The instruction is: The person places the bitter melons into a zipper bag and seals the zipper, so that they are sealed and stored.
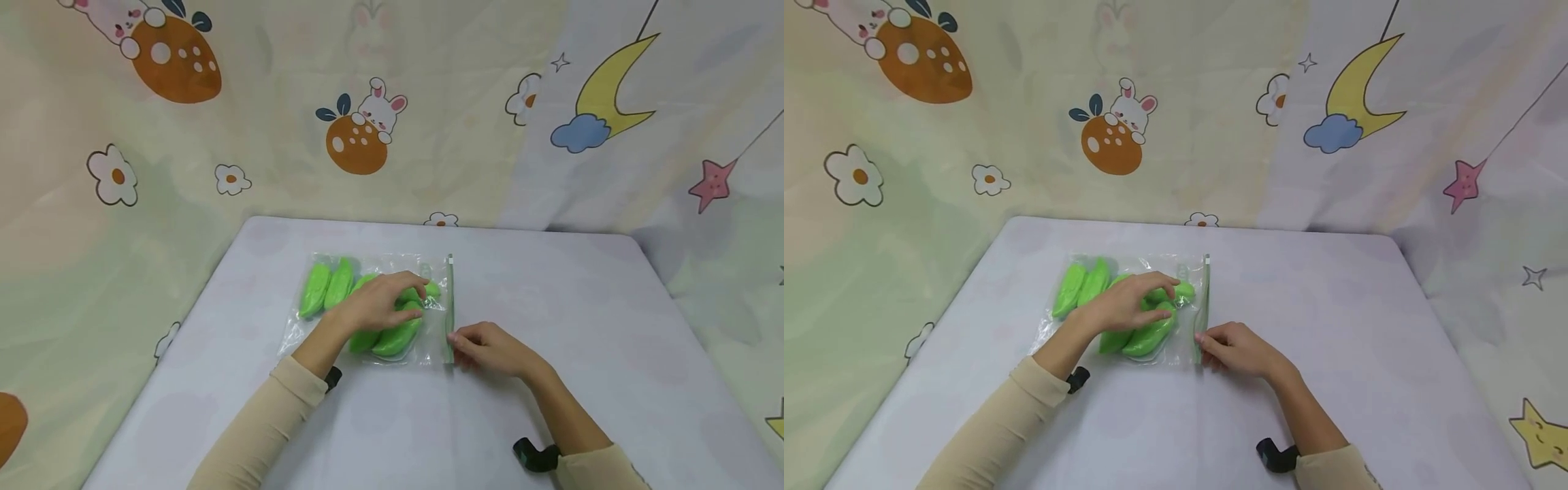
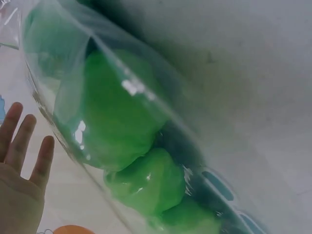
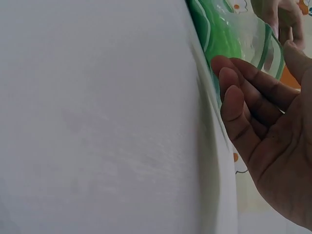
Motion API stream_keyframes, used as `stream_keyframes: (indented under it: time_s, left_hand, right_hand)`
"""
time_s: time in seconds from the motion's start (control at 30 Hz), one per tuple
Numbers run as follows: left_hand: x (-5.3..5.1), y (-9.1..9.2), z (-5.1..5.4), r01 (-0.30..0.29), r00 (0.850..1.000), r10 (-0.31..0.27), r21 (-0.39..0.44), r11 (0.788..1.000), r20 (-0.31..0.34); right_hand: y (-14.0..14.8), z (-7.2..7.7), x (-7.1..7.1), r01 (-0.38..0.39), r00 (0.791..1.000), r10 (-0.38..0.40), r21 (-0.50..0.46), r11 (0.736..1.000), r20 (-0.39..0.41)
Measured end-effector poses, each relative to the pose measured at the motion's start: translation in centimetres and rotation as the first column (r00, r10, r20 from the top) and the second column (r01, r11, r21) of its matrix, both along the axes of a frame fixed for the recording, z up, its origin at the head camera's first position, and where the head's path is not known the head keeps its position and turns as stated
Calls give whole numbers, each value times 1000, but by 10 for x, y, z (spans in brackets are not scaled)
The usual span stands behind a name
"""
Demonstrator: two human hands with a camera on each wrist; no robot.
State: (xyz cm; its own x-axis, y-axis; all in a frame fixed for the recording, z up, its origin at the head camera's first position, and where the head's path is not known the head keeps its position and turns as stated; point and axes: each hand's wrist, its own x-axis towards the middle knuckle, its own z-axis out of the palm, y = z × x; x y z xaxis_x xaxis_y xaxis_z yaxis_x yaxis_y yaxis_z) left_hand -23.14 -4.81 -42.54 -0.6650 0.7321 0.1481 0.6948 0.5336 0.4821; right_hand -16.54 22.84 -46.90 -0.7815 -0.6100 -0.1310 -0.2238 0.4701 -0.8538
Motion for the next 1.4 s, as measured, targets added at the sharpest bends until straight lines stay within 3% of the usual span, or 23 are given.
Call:
stream_keyframes:
  time_s: [0.2, 0.47, 0.6, 0.77, 0.9, 1.1, 1.2, 1.4]
  left_hand:
    - [-16, 7, 4, -45, 996, 50, -63, 997, 77]
    - [-50, 18, 13, -48, 970, 70, -102, 994, 231]
    - [-67, 24, 14, -52, 963, 95, -170, 984, 254]
    - [-85, 44, 13, -54, 956, 134, -290, 956, 262]
    - [-92, 62, 14, -70, 939, 189, -378, 923, 288]
    - [-96, 77, 9, -99, 905, 255, -414, 905, 342]
    - [-97, 77, 5, -118, 911, 270, -429, 895, 312]
    - [-101, 69, 7, -172, 943, 267, -400, 900, 196]
  right_hand:
    - [-3, -1, 6, -39, 999, 38, -21, 999, -3]
    - [-7, -4, 10, -17, 998, 15, -32, 999, -55]
    - [-13, -7, 13, -46, 998, 43, -68, 997, -49]
    - [-15, -4, 17, -46, 998, 43, -65, 997, -40]
    - [-20, -4, 19, -68, 997, 66, -69, 995, -30]
    - [-23, -8, 22, -117, 993, 114, -95, 989, -38]
    - [-26, -8, 23, -135, 990, 131, -96, 986, -45]
    - [-29, -2, 28, -152, 988, 149, -68, 986, -49]
